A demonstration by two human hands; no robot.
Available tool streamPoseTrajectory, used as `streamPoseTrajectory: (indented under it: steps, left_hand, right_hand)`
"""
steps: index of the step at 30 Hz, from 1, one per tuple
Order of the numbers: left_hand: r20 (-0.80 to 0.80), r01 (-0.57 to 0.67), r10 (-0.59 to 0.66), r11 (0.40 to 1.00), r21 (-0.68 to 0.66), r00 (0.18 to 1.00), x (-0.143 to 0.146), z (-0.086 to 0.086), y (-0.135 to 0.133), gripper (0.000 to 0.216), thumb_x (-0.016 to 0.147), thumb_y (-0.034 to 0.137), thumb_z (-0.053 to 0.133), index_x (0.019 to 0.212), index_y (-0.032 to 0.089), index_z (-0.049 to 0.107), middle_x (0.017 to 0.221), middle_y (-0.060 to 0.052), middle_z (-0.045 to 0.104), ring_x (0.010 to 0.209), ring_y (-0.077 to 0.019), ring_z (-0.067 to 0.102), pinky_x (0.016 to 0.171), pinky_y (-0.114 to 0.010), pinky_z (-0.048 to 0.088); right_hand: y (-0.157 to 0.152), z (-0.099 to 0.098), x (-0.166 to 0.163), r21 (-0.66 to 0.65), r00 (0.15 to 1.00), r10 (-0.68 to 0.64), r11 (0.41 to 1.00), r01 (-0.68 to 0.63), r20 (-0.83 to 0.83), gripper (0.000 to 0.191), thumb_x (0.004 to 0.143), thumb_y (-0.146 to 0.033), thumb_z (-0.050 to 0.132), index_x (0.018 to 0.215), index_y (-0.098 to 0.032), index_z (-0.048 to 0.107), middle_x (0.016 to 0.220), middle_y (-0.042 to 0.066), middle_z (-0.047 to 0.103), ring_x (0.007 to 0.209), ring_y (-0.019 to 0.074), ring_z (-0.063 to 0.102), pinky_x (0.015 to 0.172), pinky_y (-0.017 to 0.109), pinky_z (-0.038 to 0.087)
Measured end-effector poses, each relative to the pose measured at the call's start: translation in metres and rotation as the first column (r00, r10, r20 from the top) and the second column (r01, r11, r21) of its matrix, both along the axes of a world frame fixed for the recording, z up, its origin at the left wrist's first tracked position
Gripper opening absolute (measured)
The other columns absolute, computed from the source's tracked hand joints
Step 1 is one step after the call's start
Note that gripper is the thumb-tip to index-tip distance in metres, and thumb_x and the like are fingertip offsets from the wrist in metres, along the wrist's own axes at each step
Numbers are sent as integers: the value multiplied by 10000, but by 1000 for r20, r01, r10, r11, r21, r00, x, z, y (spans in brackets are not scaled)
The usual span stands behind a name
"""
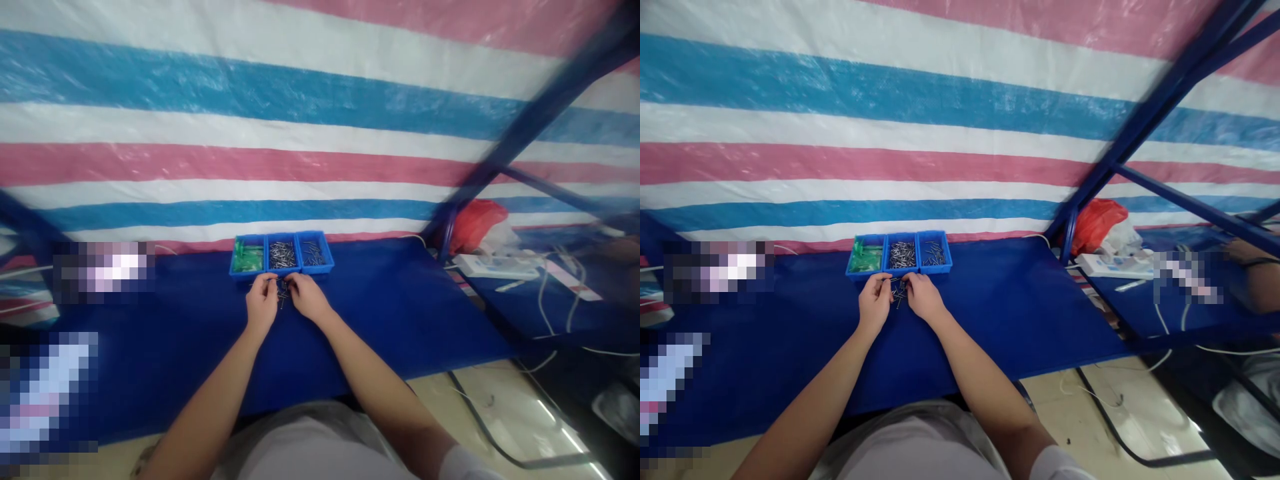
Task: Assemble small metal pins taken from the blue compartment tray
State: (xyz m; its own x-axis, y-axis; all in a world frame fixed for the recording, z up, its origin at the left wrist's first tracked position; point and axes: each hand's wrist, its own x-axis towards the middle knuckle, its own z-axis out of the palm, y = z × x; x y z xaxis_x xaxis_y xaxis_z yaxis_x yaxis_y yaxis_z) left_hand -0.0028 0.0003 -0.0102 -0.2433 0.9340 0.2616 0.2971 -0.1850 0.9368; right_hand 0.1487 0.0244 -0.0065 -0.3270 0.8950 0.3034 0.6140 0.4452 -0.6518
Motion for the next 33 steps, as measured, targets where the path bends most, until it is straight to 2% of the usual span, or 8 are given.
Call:
streamPoseTrajectory:
  steps: [4,9,15,23,33]
  left_hand:
    - [-6,7,-7,1000,-4,1000,0,0,0,207,953,363,506,1026,227,644,590,33,562,524,-126,554,552,-239,448]
    - [1,7,-7,1000,13,1000,0,0,0,206,953,363,512,1021,225,649,589,33,561,521,-126,553,559,-242,450]
    - [4,4,-4,1000,5,1000,0,1,0,210,952,369,514,1020,223,651,609,29,572,527,-126,565,562,-243,455]
    - [-6,5,-5,1000,8,1000,0,1,-1,217,952,373,514,1020,220,652,593,32,562,524,-124,556,553,-237,446]
    - [-8,8,-8,1000,3,1000,0,1,-1,223,957,375,510,1027,218,651,592,31,559,523,-125,554,558,-241,450]
  right_hand:
    - [0,0,0,-17,1000,-7,1000,6,-8,340,875,-71,541,1184,-196,604,966,58,693,946,212,606,874,335,485]
    - [2,2,0,-37,1000,4,999,-3,14,278,874,-62,544,1095,-194,648,979,58,707,925,203,617,869,330,485]
    - [-2,4,1,-3,1000,19,1000,-19,16,288,890,-31,479,1076,-187,636,1006,78,684,992,211,598,910,342,484]
    - [-1,7,2,-15,999,46,999,-46,25,280,849,-32,547,1028,-196,687,1044,71,669,1022,207,597,941,343,486]
    - [-1,4,0,-17,999,30,999,-29,39,158,913,-123,612,983,-201,729,1010,68,672,1001,207,599,939,337,486]
